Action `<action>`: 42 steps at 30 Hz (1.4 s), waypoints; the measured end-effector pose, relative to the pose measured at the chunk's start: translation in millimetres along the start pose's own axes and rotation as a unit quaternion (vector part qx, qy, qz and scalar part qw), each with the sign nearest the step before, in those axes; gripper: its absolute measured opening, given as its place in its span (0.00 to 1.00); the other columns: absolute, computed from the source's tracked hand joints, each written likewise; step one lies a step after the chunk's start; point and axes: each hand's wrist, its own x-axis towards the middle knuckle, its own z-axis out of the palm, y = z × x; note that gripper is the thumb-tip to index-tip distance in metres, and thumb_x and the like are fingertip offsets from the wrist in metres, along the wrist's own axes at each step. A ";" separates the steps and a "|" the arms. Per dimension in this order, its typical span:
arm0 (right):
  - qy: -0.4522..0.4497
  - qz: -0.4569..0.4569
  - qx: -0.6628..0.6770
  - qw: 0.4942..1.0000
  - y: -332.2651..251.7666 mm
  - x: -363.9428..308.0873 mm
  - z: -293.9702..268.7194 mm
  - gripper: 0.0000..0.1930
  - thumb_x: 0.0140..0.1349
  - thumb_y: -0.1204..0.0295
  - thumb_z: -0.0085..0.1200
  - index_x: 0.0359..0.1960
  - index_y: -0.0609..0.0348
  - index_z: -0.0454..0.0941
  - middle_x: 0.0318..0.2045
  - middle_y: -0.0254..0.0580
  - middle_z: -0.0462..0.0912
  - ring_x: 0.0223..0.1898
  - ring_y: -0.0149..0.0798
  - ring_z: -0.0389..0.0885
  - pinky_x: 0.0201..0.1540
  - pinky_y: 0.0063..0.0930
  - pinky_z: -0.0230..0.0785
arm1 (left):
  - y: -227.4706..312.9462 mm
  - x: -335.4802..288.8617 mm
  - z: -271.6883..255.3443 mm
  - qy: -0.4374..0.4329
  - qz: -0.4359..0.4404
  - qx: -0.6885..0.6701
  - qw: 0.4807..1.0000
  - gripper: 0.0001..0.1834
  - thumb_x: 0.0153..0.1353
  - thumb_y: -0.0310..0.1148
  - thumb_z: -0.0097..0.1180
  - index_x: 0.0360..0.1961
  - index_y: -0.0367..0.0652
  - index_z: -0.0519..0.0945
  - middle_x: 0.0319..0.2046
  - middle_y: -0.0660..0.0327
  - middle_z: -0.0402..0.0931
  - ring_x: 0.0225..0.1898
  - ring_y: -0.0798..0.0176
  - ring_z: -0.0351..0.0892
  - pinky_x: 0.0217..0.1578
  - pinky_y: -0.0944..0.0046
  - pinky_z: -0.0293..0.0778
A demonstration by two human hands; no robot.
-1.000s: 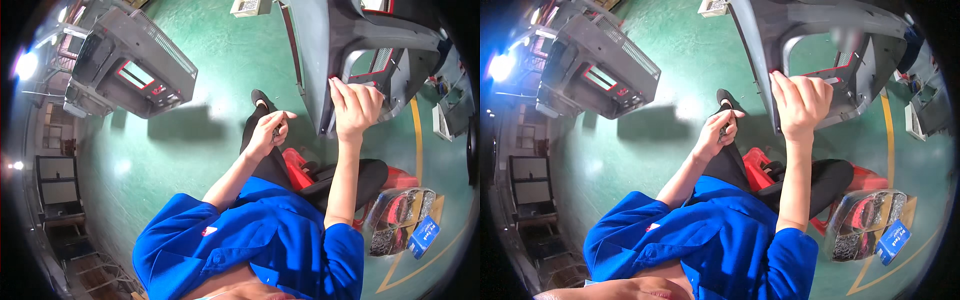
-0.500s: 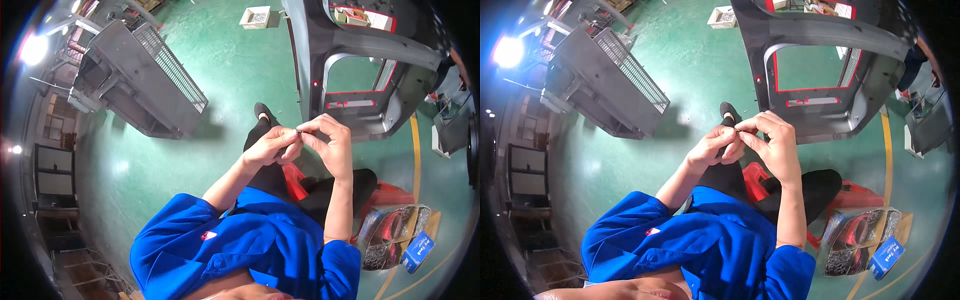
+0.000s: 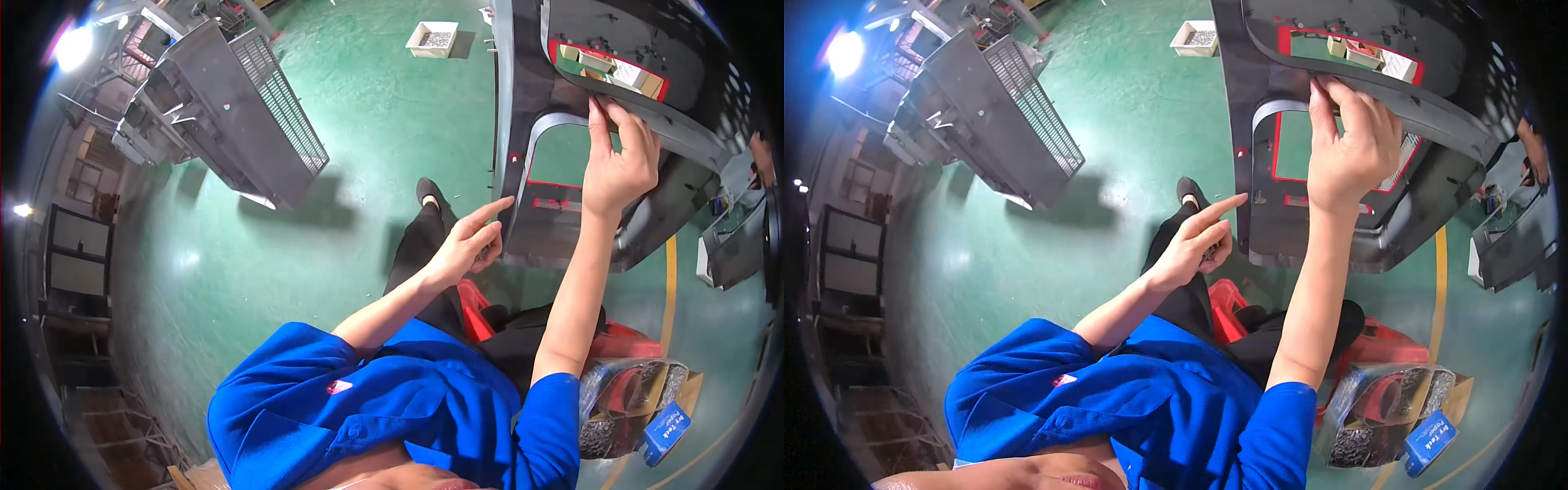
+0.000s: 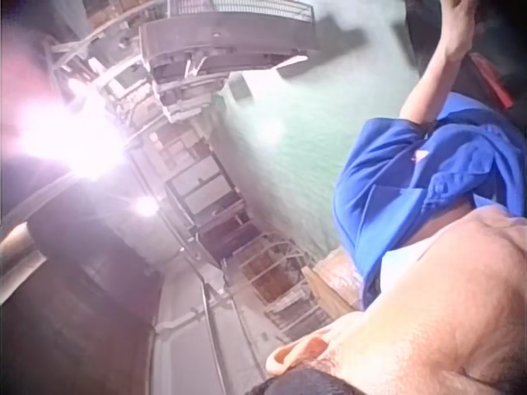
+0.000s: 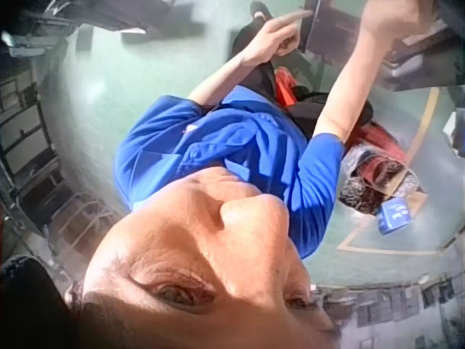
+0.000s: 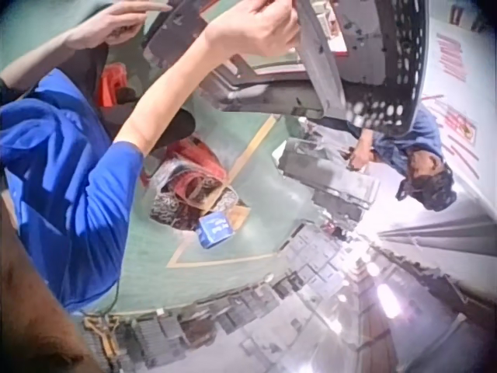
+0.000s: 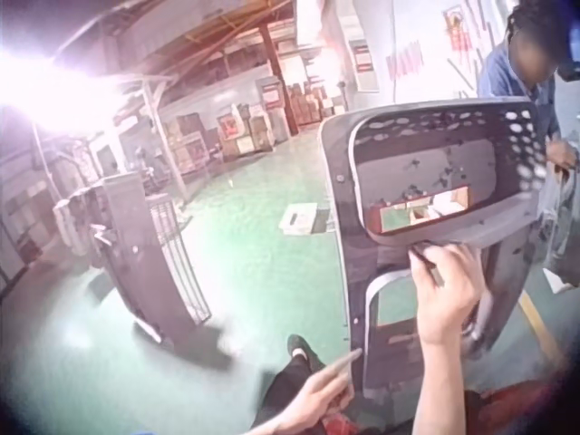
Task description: Installing small black clips onto the frame of a metal enclosure housing.
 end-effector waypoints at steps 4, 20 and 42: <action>0.008 0.016 0.008 1.000 -10.1 -3.6 5.4 0.09 0.43 0.76 0.66 0.27 0.54 0.80 0.24 0.31 0.80 0.24 0.36 0.77 0.25 0.27 0.67 | -4.0 -4.8 -3.2 0.013 0.016 -0.026 0.999 0.21 0.70 0.32 0.36 0.63 0.39 0.62 0.17 0.67 0.62 0.14 0.76 0.56 0.13 0.75 0.53; 0.010 -0.046 0.043 0.998 -46.2 2.7 29.1 0.08 0.43 0.72 0.64 0.27 0.52 0.79 0.21 0.29 0.77 0.26 0.33 0.76 0.29 0.27 0.66 | -20.1 -31.4 -14.1 -0.042 -0.086 -0.238 0.967 0.09 0.67 0.29 0.40 0.42 0.41 0.73 0.18 0.67 0.62 0.13 0.78 0.52 0.10 0.78 0.46; -0.164 0.259 0.235 0.922 -41.4 -39.3 -56.5 0.04 0.51 0.82 0.59 0.28 0.65 0.77 0.29 0.38 0.80 0.28 0.29 0.76 0.35 0.22 0.68 | -17.0 -16.4 -24.0 -0.063 -0.106 -0.293 0.948 0.19 0.68 0.38 0.46 0.55 0.40 0.70 0.16 0.71 0.59 0.14 0.79 0.51 0.13 0.77 0.49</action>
